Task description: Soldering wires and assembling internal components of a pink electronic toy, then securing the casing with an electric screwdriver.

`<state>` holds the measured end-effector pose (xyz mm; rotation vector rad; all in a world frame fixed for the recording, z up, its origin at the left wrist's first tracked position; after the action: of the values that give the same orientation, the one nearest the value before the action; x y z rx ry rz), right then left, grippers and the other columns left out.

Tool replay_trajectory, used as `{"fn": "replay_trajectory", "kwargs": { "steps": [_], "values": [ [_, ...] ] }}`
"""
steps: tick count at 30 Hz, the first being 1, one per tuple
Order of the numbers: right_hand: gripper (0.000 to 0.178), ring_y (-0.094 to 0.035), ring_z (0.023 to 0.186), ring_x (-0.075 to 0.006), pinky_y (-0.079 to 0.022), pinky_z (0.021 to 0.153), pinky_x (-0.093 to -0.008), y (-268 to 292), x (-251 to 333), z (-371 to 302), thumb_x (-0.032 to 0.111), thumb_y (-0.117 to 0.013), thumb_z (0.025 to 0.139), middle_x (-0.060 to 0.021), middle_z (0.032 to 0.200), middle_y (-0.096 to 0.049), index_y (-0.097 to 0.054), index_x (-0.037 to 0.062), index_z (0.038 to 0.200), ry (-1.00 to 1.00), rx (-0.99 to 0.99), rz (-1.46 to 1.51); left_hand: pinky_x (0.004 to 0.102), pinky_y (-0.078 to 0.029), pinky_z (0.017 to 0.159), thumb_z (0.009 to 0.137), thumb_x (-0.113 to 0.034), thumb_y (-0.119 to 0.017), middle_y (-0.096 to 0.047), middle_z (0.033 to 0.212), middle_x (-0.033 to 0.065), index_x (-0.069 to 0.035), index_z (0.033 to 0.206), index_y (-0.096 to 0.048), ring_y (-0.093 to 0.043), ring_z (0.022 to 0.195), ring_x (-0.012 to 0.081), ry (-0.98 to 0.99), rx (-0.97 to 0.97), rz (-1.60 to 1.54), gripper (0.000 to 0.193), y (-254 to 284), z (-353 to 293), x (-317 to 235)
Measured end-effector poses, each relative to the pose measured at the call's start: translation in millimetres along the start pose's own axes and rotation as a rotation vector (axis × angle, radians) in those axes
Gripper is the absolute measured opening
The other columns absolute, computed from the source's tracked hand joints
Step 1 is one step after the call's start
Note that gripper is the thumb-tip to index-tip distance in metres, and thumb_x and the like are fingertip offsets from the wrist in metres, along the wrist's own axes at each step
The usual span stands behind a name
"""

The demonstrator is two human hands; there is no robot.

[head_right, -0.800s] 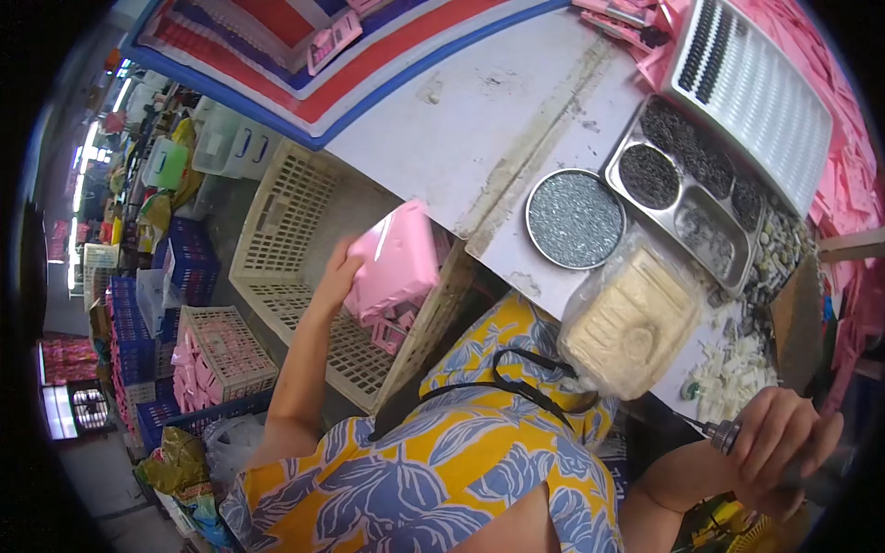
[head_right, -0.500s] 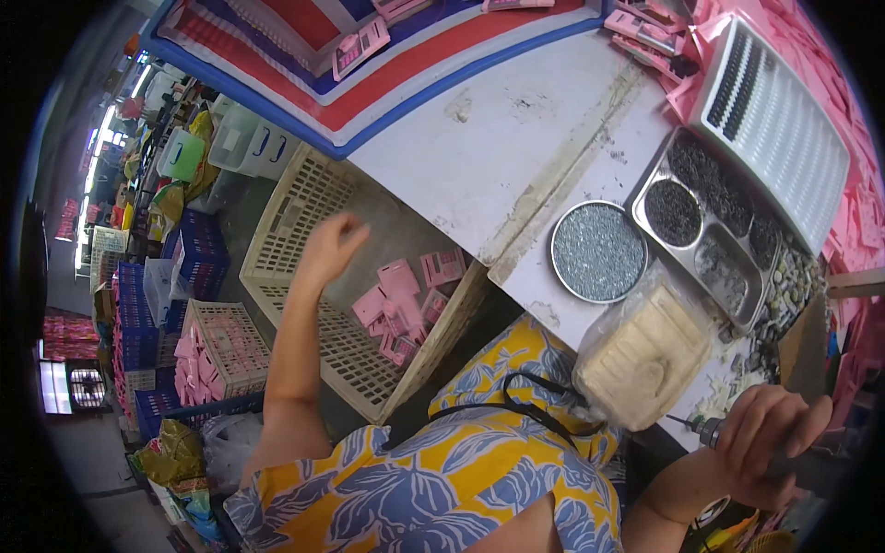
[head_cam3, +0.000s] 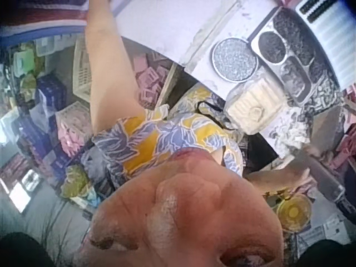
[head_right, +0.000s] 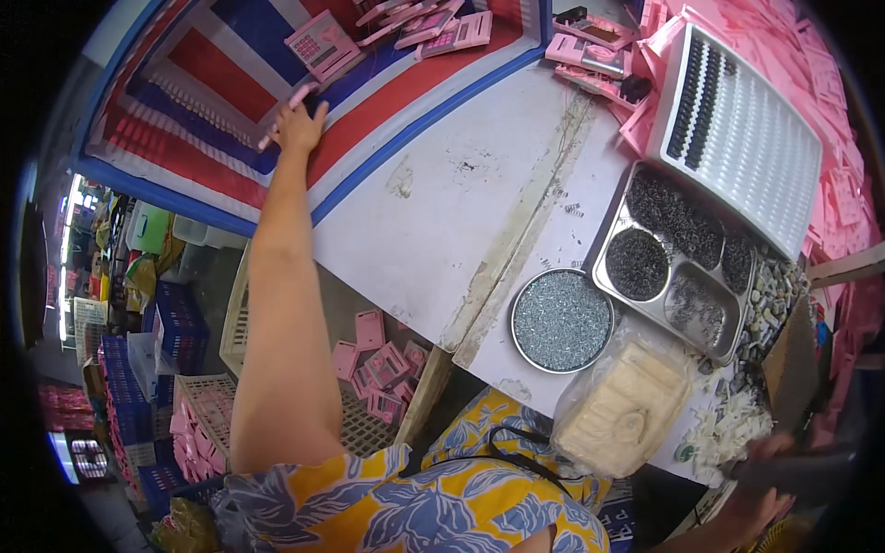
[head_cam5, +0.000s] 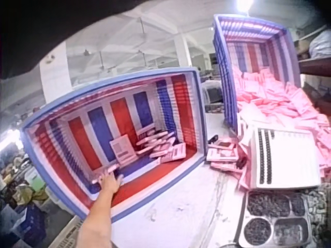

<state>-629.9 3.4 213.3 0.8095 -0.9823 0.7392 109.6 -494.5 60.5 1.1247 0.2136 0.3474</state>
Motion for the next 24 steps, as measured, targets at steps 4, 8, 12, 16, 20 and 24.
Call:
{"fn": "replay_trajectory", "kwargs": {
  "steps": [4,8,12,16,20,24],
  "values": [
    [0.044,-0.063,0.104,-0.0275,-0.049,0.094,-0.0407,-12.0,-7.9,-18.0,0.024,-0.052,0.102,-0.0202,0.117,-0.063,-0.056,-0.0049,0.134,0.351,-0.131,-0.257,0.0535,-0.046,0.1,0.09,-0.024,-0.068,-0.058,0.126,0.0238,0.002,0.135,-0.054,-0.057,0.118,0.042,-0.275,-0.495,-0.329,0.054,111.9,-17.2,17.3],
    [0.047,-0.066,0.105,-0.0284,-0.05,0.098,-0.0411,-105.9,-4.9,-39.3,0.025,-0.061,0.091,-0.0193,0.117,-0.066,-0.061,-0.0084,0.125,0.03,0.25,0.048,0.0341,-0.052,0.099,0.094,0.003,-0.06,-0.053,0.139,0.018,0.008,0.145,-0.041,-0.06,0.123,0.0234,-0.218,-0.088,-1.424,0.054,211.6,-143.1,-46.4],
    [0.076,-0.06,0.124,-0.0251,-0.045,0.107,-0.0404,-209.4,-41.0,-22.8,0.053,-0.054,0.102,-0.0166,0.139,-0.06,-0.042,-0.0033,0.152,-0.352,0.87,0.615,0.0345,-0.049,0.105,0.095,0.006,-0.059,-0.047,0.149,0.0173,0.007,0.152,-0.033,-0.057,0.126,0.0216,-0.271,0.509,-1.783,0.062,268.3,-282.1,-123.7],
    [0.077,-0.058,0.13,-0.0246,-0.046,0.108,-0.0377,-193.7,-77.6,-39.4,0.061,-0.047,0.103,-0.015,0.142,-0.059,-0.043,0.0001,0.151,-0.726,0.804,1.192,0.0363,-0.047,0.109,0.094,0.008,-0.058,-0.038,0.155,0.0165,0.006,0.152,-0.034,-0.048,0.136,0.0216,-0.304,1.145,-1.844,0.063,271.3,-396.8,-192.7],
    [0.045,-0.067,0.098,-0.0217,-0.053,0.089,-0.032,-124.8,-77.5,-61.3,0.039,-0.061,0.103,-0.0121,0.113,-0.071,-0.065,0.0,0.124,-0.492,0.442,0.516,0.0315,-0.051,0.107,0.093,0.007,-0.06,-0.038,0.146,0.0128,-0.002,0.144,-0.049,-0.05,0.132,0.0221,-0.578,1.105,-1.578,0.053,258.2,-454.2,-241.5],
    [0.03,-0.051,0.074,-0.0274,-0.042,0.067,-0.0384,-76.8,-96.7,-68.6,0.03,-0.076,0.089,-0.0115,0.075,-0.057,-0.066,0.0036,0.077,-0.131,0.127,-0.336,0.0429,-0.05,0.098,0.084,-0.002,-0.073,-0.052,0.127,0.0137,-0.007,0.128,-0.063,-0.055,0.116,0.0304,-0.866,0.617,-1.118,0.045,267.1,-486.0,-274.1]
  ]
}}
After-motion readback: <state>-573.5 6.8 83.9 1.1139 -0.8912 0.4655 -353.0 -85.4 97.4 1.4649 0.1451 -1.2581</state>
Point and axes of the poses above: each hand's wrist, its own z-axis towards the middle knuckle, its own y-axis out of the back of the hand, x = y × z, the point moved 3 cm from there along z, towards the middle knuckle
